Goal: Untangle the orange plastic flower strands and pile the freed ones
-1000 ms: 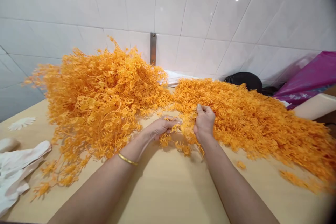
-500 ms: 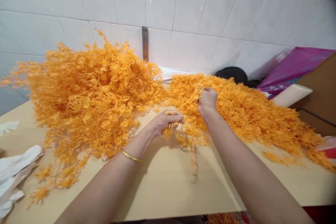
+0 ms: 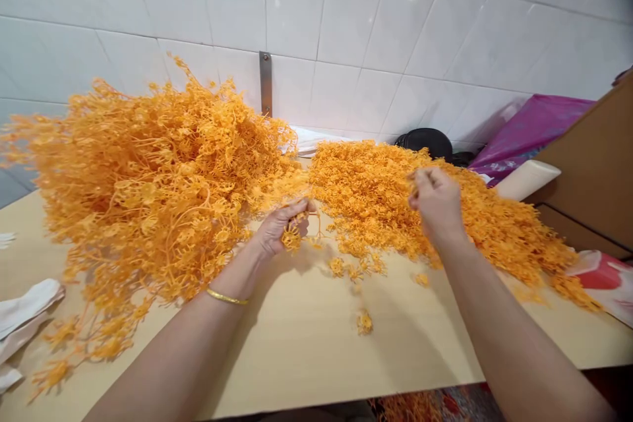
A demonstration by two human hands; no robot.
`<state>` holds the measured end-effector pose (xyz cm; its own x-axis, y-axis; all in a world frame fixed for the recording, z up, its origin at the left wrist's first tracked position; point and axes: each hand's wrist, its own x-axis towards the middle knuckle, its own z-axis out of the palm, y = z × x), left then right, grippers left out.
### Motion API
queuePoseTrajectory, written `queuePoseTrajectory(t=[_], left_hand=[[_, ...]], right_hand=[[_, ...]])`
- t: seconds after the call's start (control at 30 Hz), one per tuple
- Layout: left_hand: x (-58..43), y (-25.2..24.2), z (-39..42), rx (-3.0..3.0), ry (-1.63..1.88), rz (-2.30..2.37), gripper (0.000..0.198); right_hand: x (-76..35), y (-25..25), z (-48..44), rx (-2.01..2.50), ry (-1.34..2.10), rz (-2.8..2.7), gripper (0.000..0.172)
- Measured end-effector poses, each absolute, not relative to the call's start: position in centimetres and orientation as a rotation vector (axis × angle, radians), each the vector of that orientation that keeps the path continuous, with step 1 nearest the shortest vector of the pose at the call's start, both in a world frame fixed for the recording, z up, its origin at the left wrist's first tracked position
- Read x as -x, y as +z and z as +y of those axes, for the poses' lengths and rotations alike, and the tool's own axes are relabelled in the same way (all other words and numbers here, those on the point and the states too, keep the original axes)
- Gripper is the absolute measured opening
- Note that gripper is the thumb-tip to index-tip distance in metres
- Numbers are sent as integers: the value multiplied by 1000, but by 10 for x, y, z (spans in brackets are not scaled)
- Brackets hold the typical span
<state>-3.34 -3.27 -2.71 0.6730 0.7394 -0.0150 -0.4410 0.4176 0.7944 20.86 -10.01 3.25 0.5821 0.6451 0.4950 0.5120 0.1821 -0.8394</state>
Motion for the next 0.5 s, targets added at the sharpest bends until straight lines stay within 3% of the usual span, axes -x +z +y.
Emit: queuePoseTrajectory(t=[0.13, 0.27, 0.37, 0.5], left_hand=[[43, -22, -32, -828, 821, 303, 16], [48, -18, -33, -833, 843, 314, 19], [44, -20, -35, -865, 868, 511, 27], [38, -27, -34, -883, 962, 650, 28]], right_hand=[[-164, -6, -159, 1628, 117, -1589, 26], [-124, -34, -195, 1516, 140, -2176, 14], [-115, -48, -180, 1429, -135, -2445, 12], [-137, -46, -123, 1623, -619, -2290, 17]])
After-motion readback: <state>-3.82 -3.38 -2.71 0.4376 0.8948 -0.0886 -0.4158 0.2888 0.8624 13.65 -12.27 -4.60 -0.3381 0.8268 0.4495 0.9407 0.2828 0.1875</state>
